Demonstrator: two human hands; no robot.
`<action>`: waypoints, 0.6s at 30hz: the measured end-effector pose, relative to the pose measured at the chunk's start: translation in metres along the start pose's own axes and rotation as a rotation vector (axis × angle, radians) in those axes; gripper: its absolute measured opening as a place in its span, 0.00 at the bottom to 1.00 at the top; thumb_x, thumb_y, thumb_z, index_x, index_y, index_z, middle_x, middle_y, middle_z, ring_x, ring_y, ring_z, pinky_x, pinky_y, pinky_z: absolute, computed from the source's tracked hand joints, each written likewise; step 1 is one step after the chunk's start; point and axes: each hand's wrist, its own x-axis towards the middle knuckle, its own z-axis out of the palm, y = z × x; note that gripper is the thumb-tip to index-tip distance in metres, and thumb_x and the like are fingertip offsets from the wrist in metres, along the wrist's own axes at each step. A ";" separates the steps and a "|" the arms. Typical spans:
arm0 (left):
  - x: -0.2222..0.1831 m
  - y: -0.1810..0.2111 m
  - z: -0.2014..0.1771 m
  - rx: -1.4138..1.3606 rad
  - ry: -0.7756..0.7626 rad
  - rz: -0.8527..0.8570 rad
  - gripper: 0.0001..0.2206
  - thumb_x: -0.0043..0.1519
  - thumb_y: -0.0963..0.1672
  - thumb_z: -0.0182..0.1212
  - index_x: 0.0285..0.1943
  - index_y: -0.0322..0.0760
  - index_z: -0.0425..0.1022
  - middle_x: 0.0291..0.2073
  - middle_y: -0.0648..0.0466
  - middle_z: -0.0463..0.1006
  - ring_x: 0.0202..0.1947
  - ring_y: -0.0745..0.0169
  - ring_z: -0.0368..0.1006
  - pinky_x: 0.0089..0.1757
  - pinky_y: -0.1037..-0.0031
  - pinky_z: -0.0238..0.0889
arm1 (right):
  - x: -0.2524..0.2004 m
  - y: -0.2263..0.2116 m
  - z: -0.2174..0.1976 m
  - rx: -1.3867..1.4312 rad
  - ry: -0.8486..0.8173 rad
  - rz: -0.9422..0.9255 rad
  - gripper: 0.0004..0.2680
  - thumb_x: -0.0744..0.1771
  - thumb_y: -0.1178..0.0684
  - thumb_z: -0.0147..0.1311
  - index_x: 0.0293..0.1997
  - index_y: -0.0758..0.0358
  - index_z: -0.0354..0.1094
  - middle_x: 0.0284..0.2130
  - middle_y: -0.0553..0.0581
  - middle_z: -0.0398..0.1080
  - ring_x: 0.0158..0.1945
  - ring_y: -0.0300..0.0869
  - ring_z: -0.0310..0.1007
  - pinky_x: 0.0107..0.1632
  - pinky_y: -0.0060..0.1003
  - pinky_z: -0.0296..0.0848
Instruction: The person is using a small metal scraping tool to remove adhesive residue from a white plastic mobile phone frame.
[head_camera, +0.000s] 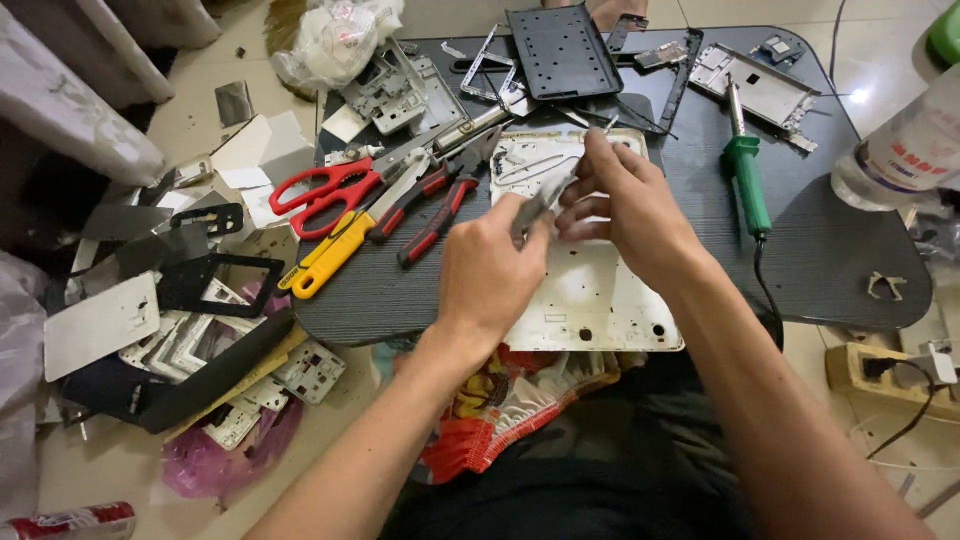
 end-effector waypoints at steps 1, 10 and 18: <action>0.002 0.008 -0.004 0.000 0.001 0.001 0.08 0.61 0.49 0.60 0.37 0.45 0.77 0.19 0.48 0.80 0.28 0.46 0.82 0.33 0.61 0.74 | 0.000 -0.002 0.000 0.000 -0.001 -0.001 0.20 0.70 0.34 0.47 0.45 0.67 0.62 0.31 0.60 0.68 0.30 0.46 0.79 0.34 0.41 0.84; 0.000 0.025 -0.001 -0.852 -0.025 -0.617 0.11 0.62 0.47 0.64 0.32 0.36 0.73 0.15 0.59 0.60 0.09 0.69 0.58 0.16 0.75 0.53 | 0.008 0.007 -0.011 0.003 0.215 -0.079 0.39 0.65 0.39 0.69 0.72 0.73 0.37 0.57 0.78 0.54 0.52 0.58 0.77 0.57 0.52 0.81; -0.001 0.008 -0.010 -0.639 -0.186 -0.576 0.12 0.56 0.51 0.69 0.33 0.40 0.79 0.17 0.56 0.73 0.14 0.71 0.64 0.20 0.75 0.59 | 0.004 0.012 -0.002 0.092 0.306 -0.078 0.31 0.67 0.49 0.67 0.73 0.66 0.46 0.62 0.81 0.57 0.65 0.64 0.68 0.62 0.55 0.73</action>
